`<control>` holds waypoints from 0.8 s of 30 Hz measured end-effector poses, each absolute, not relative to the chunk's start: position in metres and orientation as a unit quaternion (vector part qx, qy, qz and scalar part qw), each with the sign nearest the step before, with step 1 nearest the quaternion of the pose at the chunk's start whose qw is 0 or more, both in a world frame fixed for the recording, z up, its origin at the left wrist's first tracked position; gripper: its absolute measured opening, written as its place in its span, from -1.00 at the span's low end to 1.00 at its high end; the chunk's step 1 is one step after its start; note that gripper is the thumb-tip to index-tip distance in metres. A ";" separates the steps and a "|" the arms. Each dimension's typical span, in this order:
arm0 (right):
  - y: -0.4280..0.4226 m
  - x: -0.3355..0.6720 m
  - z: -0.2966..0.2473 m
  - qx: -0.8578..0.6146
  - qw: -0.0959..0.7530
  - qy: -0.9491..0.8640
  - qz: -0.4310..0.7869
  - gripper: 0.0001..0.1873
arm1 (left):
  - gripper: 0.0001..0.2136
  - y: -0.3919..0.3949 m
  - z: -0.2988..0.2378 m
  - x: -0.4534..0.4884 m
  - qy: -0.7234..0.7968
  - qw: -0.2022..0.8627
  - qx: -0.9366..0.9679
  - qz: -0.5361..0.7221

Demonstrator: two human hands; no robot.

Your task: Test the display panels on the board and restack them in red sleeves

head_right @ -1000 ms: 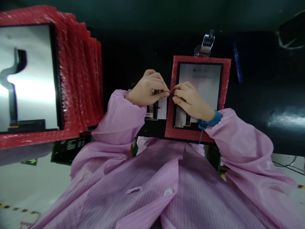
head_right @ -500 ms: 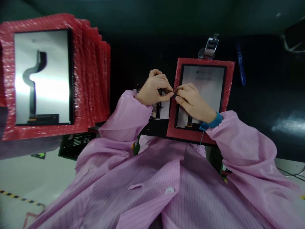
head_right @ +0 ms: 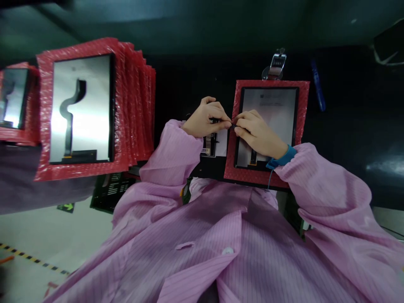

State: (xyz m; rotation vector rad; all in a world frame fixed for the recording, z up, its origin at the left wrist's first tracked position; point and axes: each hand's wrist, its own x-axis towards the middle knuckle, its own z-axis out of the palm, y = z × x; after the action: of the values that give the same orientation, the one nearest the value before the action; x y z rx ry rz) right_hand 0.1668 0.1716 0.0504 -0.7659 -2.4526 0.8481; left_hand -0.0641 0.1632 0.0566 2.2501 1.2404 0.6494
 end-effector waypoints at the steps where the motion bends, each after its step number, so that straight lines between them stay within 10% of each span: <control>1: 0.171 0.166 0.050 -0.277 0.216 -0.885 0.306 -0.64 | -0.85 0.163 0.057 -0.065 0.453 0.247 0.823 0.237; 11: 0.170 0.164 0.049 -0.279 0.221 -0.888 0.292 -0.64 | -0.90 0.163 0.051 -0.054 0.466 0.206 0.818 0.267; 18: 0.163 0.164 0.053 -0.321 0.273 -0.852 0.310 -0.56 | -0.76 0.092 0.066 -0.063 0.617 -0.006 0.674 0.406; 24: 0.159 0.169 0.060 -0.383 0.367 -0.804 0.269 -0.51 | -0.69 0.022 0.026 -0.054 0.648 -0.018 0.716 0.261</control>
State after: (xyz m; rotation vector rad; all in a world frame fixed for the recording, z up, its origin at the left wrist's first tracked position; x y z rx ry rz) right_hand 0.1693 0.1592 0.0603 -0.9848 -2.0643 0.6920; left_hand -0.0542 0.0221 0.0259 2.2741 2.0573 0.8287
